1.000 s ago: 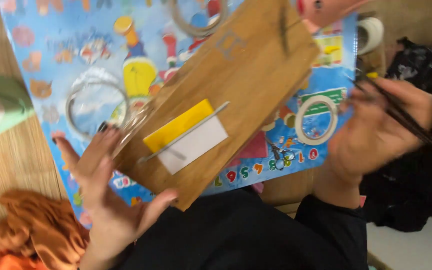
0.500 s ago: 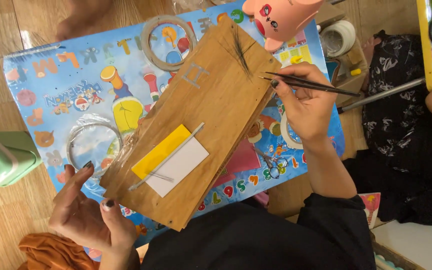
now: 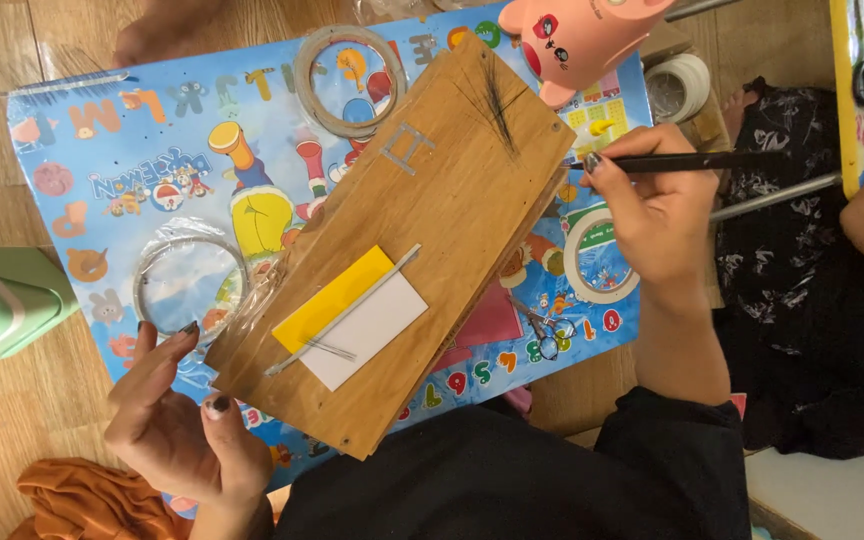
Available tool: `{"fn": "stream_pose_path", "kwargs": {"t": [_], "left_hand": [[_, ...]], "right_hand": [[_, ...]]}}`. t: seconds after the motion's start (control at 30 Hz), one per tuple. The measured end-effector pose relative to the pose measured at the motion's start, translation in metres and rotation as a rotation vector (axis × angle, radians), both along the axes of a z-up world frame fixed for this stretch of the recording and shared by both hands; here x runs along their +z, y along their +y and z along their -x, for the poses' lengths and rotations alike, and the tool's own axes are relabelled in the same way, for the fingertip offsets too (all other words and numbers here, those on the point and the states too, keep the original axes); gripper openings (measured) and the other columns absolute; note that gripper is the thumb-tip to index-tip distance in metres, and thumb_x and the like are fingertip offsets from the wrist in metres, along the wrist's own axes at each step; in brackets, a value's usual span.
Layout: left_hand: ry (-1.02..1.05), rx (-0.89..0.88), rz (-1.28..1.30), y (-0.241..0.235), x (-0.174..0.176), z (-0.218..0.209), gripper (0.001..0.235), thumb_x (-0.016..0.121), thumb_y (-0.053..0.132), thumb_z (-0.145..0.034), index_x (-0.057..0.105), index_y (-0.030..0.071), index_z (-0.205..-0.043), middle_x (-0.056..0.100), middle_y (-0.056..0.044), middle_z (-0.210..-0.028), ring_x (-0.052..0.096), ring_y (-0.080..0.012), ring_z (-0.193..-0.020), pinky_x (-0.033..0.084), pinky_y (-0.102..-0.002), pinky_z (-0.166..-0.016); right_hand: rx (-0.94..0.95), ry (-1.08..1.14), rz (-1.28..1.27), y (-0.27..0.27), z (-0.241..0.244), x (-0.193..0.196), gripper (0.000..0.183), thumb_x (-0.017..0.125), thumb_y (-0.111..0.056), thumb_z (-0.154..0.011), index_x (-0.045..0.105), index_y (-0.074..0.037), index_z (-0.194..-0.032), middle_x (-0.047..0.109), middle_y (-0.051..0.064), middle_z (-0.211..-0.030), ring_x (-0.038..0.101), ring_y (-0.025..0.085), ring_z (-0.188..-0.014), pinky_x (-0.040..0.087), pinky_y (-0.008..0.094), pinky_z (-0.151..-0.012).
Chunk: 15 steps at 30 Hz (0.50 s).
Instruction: Manually aligning and pressing individual eyelash fibers onto a template board to create false eyelashes.
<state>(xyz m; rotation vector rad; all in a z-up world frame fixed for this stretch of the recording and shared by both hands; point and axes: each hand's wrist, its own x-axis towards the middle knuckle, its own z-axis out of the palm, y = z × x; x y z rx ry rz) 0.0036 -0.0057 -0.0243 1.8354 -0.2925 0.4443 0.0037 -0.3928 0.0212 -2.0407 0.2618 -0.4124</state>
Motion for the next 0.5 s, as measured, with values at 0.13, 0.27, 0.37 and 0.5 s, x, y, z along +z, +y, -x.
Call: {"fn": "stream_pose_path", "kwargs": {"t": [0.13, 0.27, 0.37, 0.5], "left_hand": [[-0.003, -0.021, 0.014, 0.002, -0.002, 0.001, 0.03, 0.047, 0.011, -0.105, 0.032, 0.003, -0.13, 0.049, -0.023, -0.131, 0.055, -0.0316, -0.124, 0.031, -0.063, -0.139], [0.016, -0.039, 0.023, 0.001, -0.002, 0.003, 0.031, 0.05, 0.013, -0.103, 0.035, 0.003, -0.128, 0.05, -0.02, -0.128, 0.055, -0.0309, -0.126, 0.031, -0.065, -0.138], [0.02, -0.046, -0.004, 0.002, -0.002, 0.005, 0.027, 0.051, 0.01, -0.104, 0.036, 0.006, -0.126, 0.05, -0.019, -0.128, 0.054, -0.0291, -0.127, 0.029, -0.062, -0.138], [0.036, -0.03, 0.0, 0.006, -0.003, 0.004, 0.026, 0.05, 0.009, -0.101, 0.04, 0.003, -0.125, 0.05, -0.021, -0.128, 0.055, -0.0307, -0.127, 0.033, -0.061, -0.137]], "right_hand": [[0.033, -0.048, -0.013, 0.008, 0.006, 0.017, 0.012, 0.061, 0.013, -0.101, 0.055, 0.007, -0.109, 0.063, 0.016, -0.103, 0.065, 0.02, -0.085, 0.054, 0.025, -0.079], [0.183, -0.268, -0.071, 0.025, -0.005, 0.008, 0.012, 0.058, 0.012, -0.099, 0.051, 0.006, -0.108, 0.062, 0.018, -0.101, 0.066, 0.02, -0.078, 0.058, 0.023, -0.067], [0.243, -0.268, -0.127, 0.055, -0.024, 0.004, 0.013, 0.061, 0.008, -0.102, 0.052, 0.001, -0.109, 0.061, 0.013, -0.099, 0.063, 0.017, -0.079, 0.053, 0.024, -0.072], [0.213, -0.174, -0.151, 0.069, -0.037, -0.009, 0.011, 0.059, 0.009, -0.102, 0.053, 0.005, -0.11, 0.059, 0.014, -0.107, 0.065, 0.019, -0.087, 0.054, 0.025, -0.081]]}}
